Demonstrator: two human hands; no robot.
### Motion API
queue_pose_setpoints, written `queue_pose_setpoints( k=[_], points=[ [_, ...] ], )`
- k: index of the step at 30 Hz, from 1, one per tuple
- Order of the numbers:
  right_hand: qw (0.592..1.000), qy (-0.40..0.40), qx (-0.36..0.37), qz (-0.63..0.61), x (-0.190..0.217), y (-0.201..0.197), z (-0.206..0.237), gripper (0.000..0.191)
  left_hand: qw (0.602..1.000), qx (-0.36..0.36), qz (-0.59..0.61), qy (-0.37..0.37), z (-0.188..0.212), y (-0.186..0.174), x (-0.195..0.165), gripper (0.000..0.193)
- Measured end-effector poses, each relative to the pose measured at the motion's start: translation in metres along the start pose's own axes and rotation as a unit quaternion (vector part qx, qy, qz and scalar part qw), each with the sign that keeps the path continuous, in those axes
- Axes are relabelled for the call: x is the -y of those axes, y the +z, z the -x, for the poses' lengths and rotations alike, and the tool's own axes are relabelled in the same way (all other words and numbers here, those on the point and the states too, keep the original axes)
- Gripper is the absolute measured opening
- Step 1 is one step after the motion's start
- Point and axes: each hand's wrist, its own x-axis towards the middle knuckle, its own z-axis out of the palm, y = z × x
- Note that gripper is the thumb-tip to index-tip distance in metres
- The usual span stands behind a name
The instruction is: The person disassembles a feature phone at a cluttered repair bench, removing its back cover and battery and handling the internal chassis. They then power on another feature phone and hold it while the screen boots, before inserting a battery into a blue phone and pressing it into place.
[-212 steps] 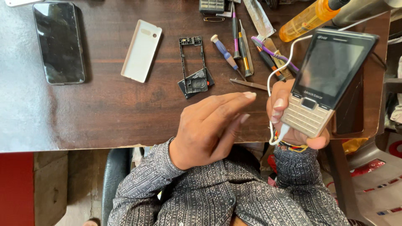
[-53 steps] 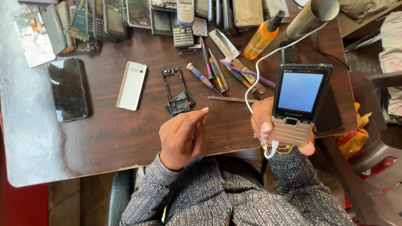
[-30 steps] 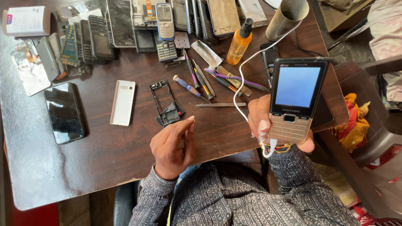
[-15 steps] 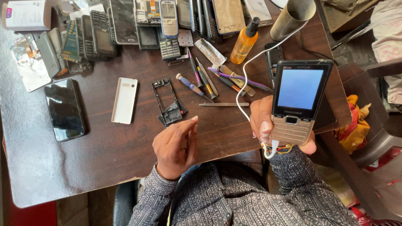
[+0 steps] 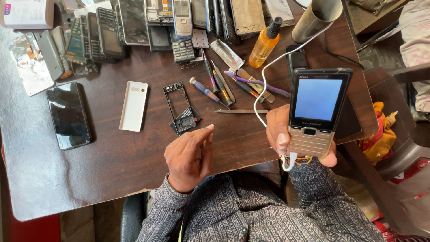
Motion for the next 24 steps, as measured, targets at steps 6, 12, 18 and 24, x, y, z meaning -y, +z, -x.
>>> queue_pose_setpoints(
  k=[6, 12, 18, 24],
  points=[
    [1.000, 0.004, 0.010, -0.004, 0.000, -0.001, 0.000, 0.073, 1.000, 0.002, 0.004, -0.001, 0.000, 0.000, 0.000, 0.026],
    [1.000, 0.004, 0.026, -0.009, 0.000, -0.002, -0.003, 0.074, 1.000, 0.003, 0.005, -0.002, 0.001, 0.000, 0.000, 0.027],
    [0.999, -0.007, 0.040, -0.008, -0.004, 0.003, -0.007, 0.075, 1.000, 0.008, 0.009, 0.000, 0.001, 0.000, 0.001, 0.029],
    [0.998, -0.003, 0.059, -0.033, -0.008, 0.005, -0.011, 0.071, 1.000, 0.003, 0.010, 0.002, 0.001, 0.000, 0.002, 0.029]
  ],
)
